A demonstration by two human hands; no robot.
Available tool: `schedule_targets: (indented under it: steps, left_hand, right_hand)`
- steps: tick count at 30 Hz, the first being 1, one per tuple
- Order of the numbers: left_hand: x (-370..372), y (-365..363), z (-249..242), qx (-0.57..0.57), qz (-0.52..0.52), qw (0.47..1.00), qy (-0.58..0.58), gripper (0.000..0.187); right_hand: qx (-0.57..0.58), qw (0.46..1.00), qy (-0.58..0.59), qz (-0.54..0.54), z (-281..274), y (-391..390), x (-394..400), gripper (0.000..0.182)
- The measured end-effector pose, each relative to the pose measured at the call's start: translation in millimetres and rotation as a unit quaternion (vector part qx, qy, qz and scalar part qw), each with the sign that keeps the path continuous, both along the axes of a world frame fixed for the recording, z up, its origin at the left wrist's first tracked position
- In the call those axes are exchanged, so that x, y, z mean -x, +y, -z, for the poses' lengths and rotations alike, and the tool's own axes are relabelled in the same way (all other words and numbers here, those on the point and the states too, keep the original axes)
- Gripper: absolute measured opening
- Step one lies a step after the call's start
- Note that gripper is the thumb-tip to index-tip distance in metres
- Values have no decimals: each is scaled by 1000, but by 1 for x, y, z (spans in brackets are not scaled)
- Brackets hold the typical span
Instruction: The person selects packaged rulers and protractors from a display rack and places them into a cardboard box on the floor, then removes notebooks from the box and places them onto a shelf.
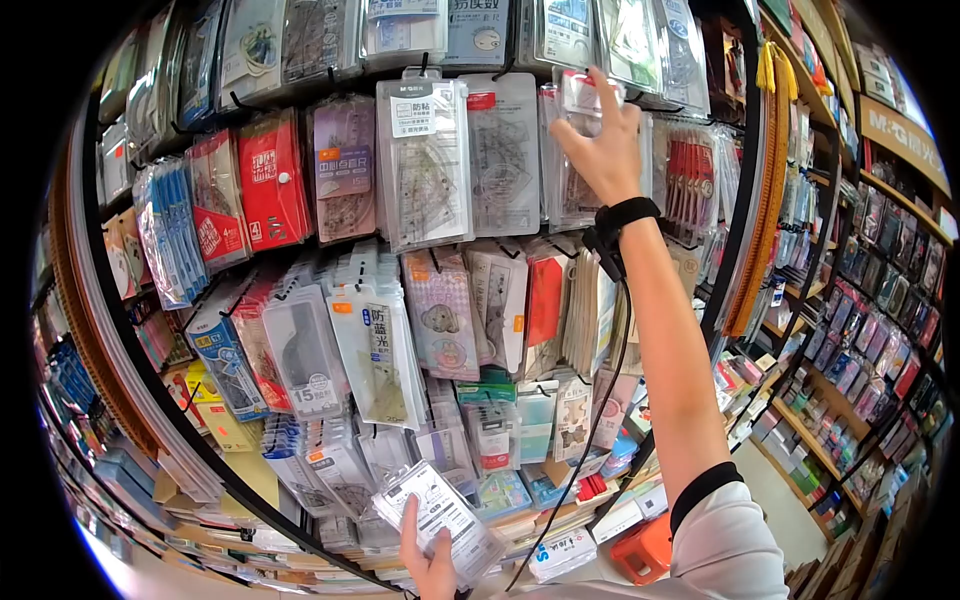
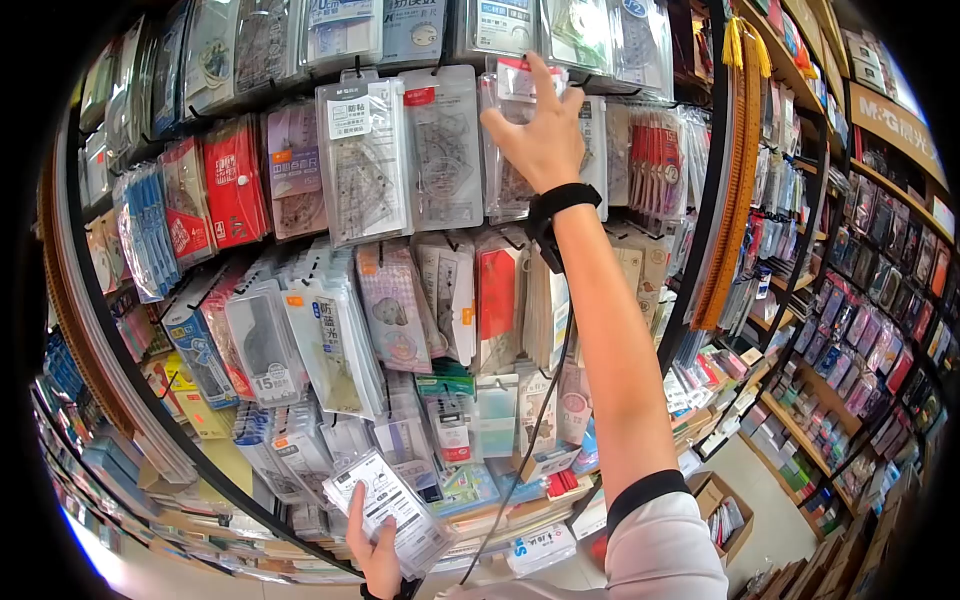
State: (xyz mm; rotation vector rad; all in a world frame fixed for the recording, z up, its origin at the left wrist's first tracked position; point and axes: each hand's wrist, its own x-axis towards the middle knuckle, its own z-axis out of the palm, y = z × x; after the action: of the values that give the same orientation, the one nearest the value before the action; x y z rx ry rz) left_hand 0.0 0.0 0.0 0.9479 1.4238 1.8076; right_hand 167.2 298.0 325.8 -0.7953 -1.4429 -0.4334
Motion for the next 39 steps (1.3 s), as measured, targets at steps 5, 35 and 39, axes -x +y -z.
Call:
schedule_targets:
  steps: [5,35,39]
  left_hand:
    - [5,3,-1,3,-8,1000,-1,57]
    - [11,17,57,-180,10,957,-226,67]
    - [7,16,53,-207,51,886,-412,62]
  right_hand:
    - [29,999,-26,4,2,6,-3,87]
    - [405,644,-278,-587,321,-193,82,69]
    - [536,561,-238,-584,306,-176,75,58]
